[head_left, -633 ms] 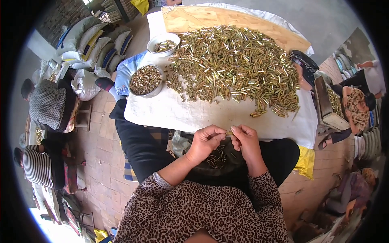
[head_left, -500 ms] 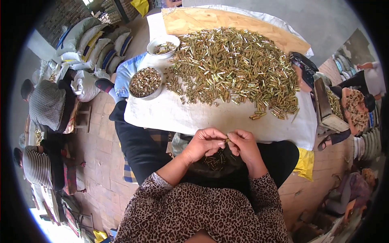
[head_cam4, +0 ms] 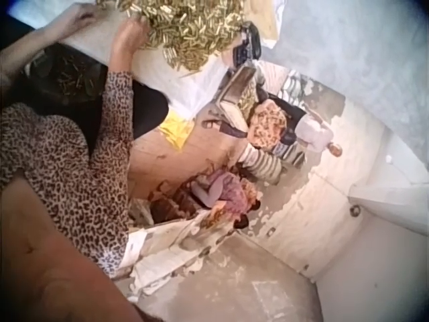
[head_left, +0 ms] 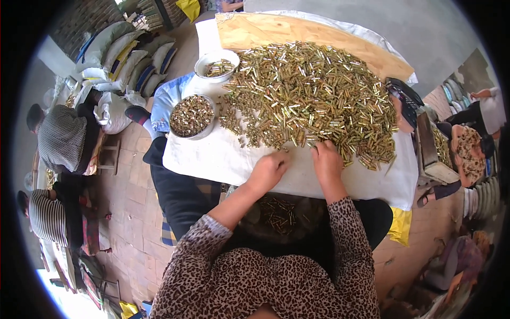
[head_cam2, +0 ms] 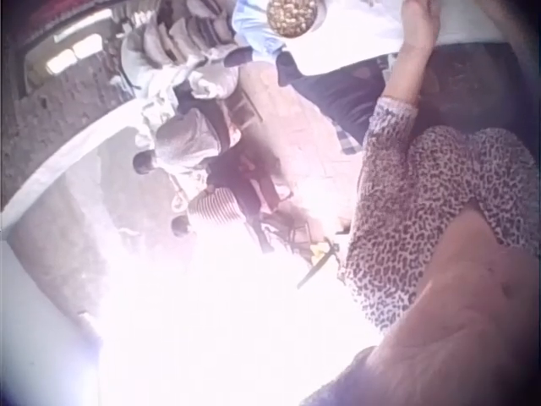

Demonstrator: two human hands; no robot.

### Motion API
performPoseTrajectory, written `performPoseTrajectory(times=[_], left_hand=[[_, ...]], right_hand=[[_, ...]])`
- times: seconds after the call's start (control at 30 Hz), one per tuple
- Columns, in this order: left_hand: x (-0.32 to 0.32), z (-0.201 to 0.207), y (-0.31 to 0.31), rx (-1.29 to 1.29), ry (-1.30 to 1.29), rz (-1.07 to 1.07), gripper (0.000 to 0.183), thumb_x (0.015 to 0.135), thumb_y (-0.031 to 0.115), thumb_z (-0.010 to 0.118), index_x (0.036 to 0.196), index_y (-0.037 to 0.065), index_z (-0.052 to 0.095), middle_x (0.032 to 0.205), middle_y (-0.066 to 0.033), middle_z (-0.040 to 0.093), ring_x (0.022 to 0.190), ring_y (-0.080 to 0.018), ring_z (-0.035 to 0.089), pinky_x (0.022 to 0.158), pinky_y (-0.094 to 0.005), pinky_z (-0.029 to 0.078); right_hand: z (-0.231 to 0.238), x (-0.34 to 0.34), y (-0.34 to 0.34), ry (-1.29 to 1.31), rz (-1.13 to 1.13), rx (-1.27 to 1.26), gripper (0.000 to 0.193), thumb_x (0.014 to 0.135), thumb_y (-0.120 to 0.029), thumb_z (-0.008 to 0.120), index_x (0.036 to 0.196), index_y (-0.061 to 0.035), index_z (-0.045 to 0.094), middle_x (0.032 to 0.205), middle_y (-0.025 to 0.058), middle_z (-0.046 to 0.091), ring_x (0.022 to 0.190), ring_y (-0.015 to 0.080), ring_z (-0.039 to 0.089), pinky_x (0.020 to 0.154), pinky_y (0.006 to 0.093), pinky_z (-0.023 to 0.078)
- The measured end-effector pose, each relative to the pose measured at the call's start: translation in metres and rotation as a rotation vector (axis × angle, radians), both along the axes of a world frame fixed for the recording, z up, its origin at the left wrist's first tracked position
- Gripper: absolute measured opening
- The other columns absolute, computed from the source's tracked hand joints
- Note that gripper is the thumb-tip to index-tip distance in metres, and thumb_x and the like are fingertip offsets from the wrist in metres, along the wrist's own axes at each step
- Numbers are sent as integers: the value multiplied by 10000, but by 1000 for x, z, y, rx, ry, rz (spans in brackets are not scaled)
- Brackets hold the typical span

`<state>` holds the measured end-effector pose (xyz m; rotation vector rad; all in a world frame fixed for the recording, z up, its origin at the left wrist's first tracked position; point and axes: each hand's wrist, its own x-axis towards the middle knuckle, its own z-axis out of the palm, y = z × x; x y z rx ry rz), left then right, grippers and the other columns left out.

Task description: The person sorts metal casings from a pile on the table and assembles them by inserting small metal components into the casings by hand.

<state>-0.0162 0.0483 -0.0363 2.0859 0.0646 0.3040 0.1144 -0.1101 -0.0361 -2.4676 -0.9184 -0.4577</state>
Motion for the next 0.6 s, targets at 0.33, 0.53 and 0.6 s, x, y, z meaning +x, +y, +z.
performPoseTrajectory(times=[0.33, 0.53, 0.6], left_hand=[[39, -22, 1, 406, -25, 255, 105, 801, 108, 628, 892, 60, 606, 837, -168, 617, 752, -363, 625, 663, -436, 522], [21, -27, 4, 257, -80, 233, 164, 818, 71, 624, 966, 10, 588, 800, -176, 633, 624, -312, 626, 570, -370, 521], [11, -24, 1, 45, -138, 210, 164, 822, 52, 646, 969, 9, 587, 773, -153, 637, 569, -260, 617, 498, -331, 499]], right_hand=[[-13, 10, 5, 15, 16, 26, 146, 768, -129, 695, 739, -16, 608, 797, 103, 589, 731, 290, 613, 627, 395, 507], [-4, -13, -23, 1248, 51, 767, 163, 858, -94, 658, 993, -11, 614, 890, 56, 643, 747, 137, 640, 581, 283, 521], [12, -28, -26, 1324, 68, 790, 140, 881, -99, 640, 993, -18, 622, 886, 42, 642, 765, 132, 640, 578, 261, 513]])
